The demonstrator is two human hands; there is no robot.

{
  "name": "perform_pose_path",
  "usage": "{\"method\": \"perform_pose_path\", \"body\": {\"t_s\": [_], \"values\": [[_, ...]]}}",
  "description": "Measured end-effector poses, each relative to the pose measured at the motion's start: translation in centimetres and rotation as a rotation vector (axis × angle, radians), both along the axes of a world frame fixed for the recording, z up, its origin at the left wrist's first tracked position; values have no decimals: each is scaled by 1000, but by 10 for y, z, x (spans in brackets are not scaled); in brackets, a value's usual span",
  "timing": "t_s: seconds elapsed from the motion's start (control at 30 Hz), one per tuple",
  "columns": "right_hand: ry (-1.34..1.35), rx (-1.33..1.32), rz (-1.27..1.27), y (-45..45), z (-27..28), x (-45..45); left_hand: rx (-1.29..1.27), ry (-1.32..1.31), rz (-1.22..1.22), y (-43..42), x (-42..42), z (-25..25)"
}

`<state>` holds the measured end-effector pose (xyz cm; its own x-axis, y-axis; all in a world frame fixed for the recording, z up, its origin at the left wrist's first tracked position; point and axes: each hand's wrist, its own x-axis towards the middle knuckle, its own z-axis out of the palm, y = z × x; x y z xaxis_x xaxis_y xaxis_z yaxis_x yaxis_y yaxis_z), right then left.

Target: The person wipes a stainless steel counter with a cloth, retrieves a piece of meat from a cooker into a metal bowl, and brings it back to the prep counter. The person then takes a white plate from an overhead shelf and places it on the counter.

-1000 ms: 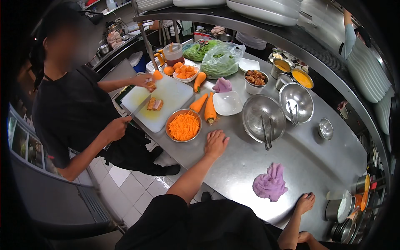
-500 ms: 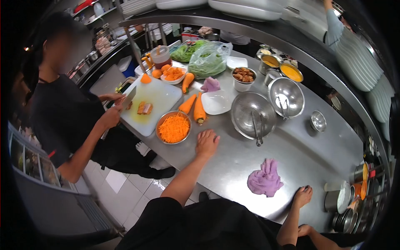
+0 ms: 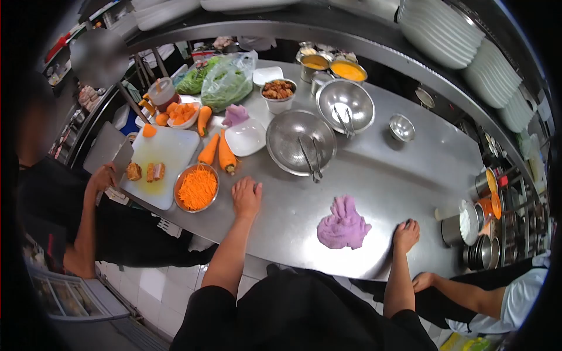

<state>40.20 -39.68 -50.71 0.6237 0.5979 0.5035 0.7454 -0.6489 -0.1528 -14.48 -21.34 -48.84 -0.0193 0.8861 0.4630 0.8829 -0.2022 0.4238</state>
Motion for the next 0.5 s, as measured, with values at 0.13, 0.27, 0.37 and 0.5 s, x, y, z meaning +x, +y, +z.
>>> {"method": "perform_pose_path", "body": {"t_s": [0.13, 0.27, 0.37, 0.5], "values": [[-15, -1, 0, 1, 1, 0, 21, -5, 2, 0, 1, -5], [24, -16, -9, 2, 2, -1, 27, -2, 5, -2, 3, -2], [52, -36, -11, 1, 4, -2, 13, -10, 4, -2, 4, 3], [70, -63, -29, 2, 5, -2, 4, -4, -6, -1, 3, 3]]}}
